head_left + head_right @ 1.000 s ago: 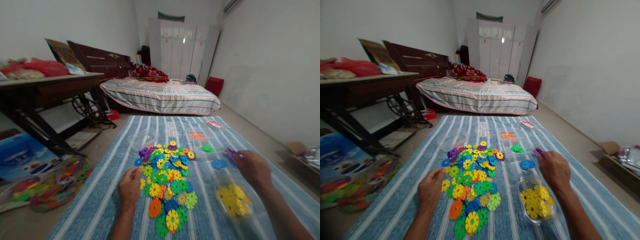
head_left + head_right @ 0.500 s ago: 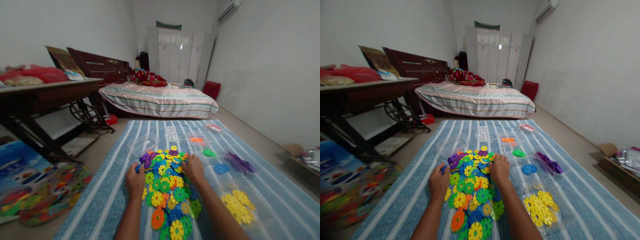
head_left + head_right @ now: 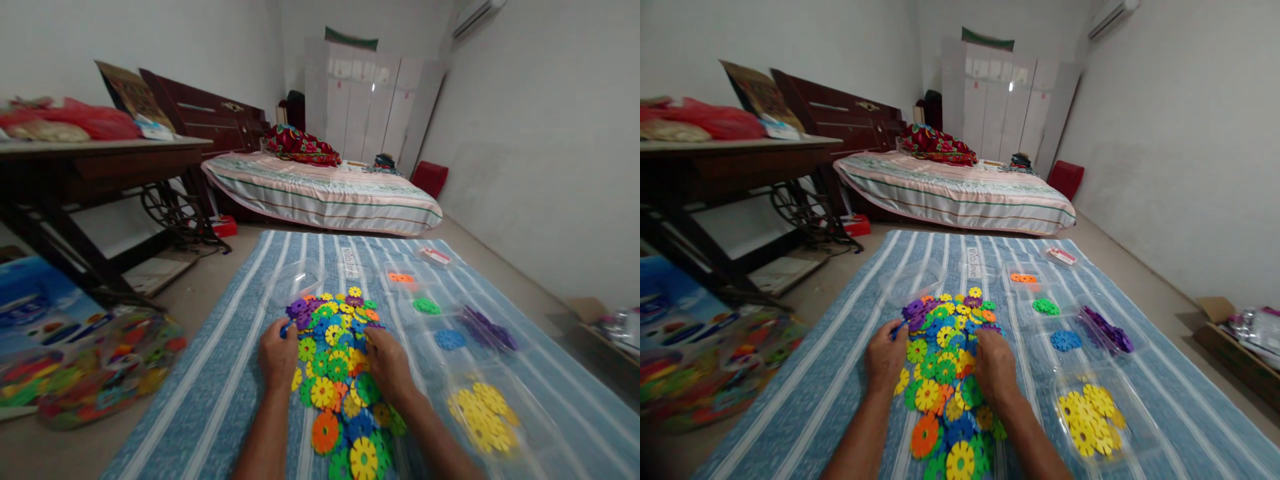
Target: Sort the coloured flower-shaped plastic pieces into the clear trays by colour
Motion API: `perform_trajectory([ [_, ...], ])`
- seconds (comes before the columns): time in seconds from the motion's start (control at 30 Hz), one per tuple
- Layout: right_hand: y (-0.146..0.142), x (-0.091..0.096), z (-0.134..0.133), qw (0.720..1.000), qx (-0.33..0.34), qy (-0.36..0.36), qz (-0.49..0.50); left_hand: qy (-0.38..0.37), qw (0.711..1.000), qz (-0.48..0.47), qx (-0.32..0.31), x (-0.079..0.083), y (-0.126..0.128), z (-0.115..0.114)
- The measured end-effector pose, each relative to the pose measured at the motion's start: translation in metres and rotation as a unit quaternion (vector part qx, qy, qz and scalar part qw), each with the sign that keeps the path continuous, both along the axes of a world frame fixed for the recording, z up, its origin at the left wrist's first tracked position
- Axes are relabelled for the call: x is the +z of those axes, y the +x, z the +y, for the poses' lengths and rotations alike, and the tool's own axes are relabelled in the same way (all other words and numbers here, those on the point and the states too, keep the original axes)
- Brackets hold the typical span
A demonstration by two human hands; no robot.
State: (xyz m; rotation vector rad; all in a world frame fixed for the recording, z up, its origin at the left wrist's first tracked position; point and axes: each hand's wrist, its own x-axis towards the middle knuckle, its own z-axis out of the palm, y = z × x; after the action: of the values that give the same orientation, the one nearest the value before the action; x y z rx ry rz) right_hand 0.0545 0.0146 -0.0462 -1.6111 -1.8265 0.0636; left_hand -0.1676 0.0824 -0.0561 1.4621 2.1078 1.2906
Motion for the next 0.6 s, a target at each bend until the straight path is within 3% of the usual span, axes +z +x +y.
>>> perform_trajectory([
  [0.2,-0.018,0.01,-0.035,0.99,0.126,0.06,0.026,0.004,1.0,0.002,-0.004,-0.003,-0.001,0.001],
  [0.33,-0.003,0.018,-0.024,0.998,0.034,0.051,0.022,-0.005,1.0,0.011,-0.011,-0.003,-0.001,0.002],
  [0.43,0.008,0.024,-0.002,0.997,-0.057,-0.048,-0.03,-0.012,1.0,0.011,-0.011,-0.002,-0.001,0.003],
  [0.53,0.008,0.026,0.014,0.986,-0.075,-0.137,-0.051,-0.014,1.0,0.008,-0.009,-0.002,-0.001,0.003],
  [0.6,0.004,0.024,0.017,0.986,-0.068,-0.15,-0.028,-0.008,1.0,0.008,-0.009,-0.002,-0.001,0.003],
])
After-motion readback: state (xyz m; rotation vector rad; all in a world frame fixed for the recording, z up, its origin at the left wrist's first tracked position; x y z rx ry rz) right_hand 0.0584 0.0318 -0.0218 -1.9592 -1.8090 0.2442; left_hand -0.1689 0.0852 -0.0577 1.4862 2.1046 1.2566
